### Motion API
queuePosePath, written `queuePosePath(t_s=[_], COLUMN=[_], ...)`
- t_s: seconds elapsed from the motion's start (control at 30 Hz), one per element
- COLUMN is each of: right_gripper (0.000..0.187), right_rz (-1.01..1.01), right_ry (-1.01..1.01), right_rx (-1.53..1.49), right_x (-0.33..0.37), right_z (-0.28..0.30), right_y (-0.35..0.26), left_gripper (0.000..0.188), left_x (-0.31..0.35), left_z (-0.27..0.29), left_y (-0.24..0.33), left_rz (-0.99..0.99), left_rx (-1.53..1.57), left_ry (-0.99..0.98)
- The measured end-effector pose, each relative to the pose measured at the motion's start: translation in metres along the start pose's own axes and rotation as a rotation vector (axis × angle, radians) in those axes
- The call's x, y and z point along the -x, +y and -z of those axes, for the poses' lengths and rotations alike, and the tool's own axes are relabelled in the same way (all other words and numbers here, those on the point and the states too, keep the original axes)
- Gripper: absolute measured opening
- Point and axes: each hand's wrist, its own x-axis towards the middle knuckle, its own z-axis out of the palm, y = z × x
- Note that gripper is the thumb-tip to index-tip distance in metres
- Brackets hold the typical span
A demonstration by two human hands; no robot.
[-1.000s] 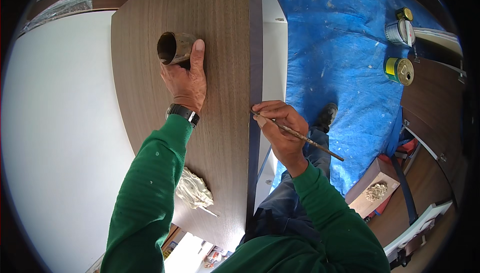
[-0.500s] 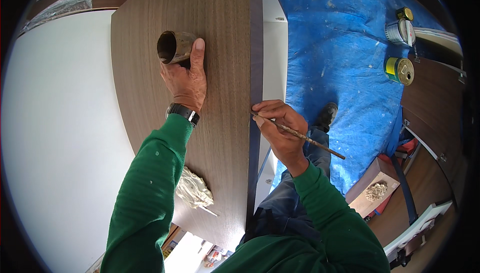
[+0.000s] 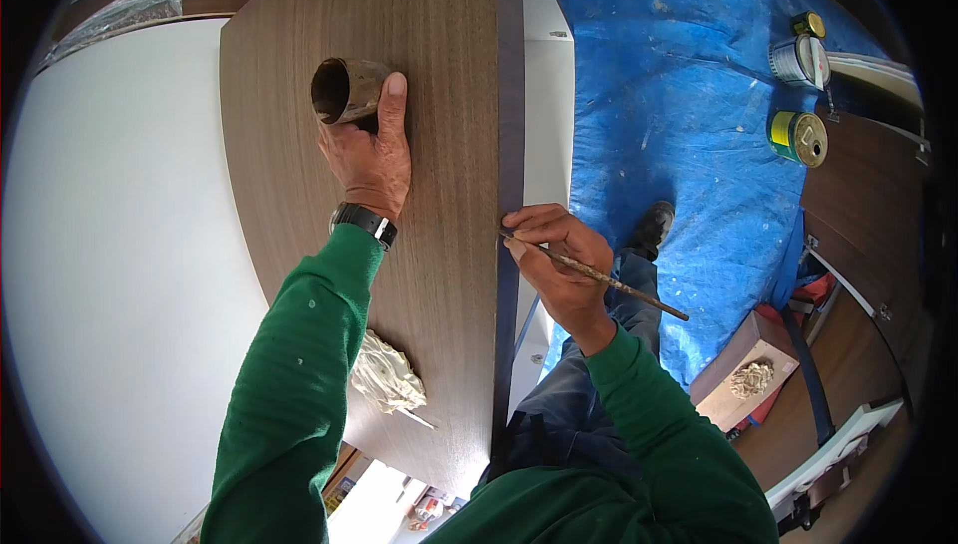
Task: The person paints the edge of a wooden cabinet panel using a brush dipped into a small container held in the other hand.
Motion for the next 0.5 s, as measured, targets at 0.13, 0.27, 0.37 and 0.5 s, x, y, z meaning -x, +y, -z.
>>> queuePosePath(t_s=[0.13, 0.27, 0.37, 0.5], right_gripper=[0.009, 0.009, 0.009, 0.01], right_rz=[-0.003, -0.014, -0.001, 0.016], right_ry=[-0.005, -0.005, -0.007, -0.015], right_rx=[-0.007, -0.003, 0.004, 0.019], right_x=[0.003, 0.0065, 0.0084, 0.0092], right_z=[0.0003, -0.0004, 0.0002, 0.0013], right_y=[0.0011, -0.0008, 0.0009, 0.0019], left_gripper=[0.081, 0.08, 0.08, 0.08], left_x=[0.0022, 0.0004, 0.0007, 0.0015], left_z=[-0.0014, 0.0, -0.0003, -0.0012], left_y=[0.0039, 0.0004, 0.0019, 0.0043], left_rz=[0.004, 0.0, 0.004, -0.006], left_rx=[0.016, 0.012, 0.02, 0.03], left_ry=[0.018, 0.007, 0.002, 0.007])
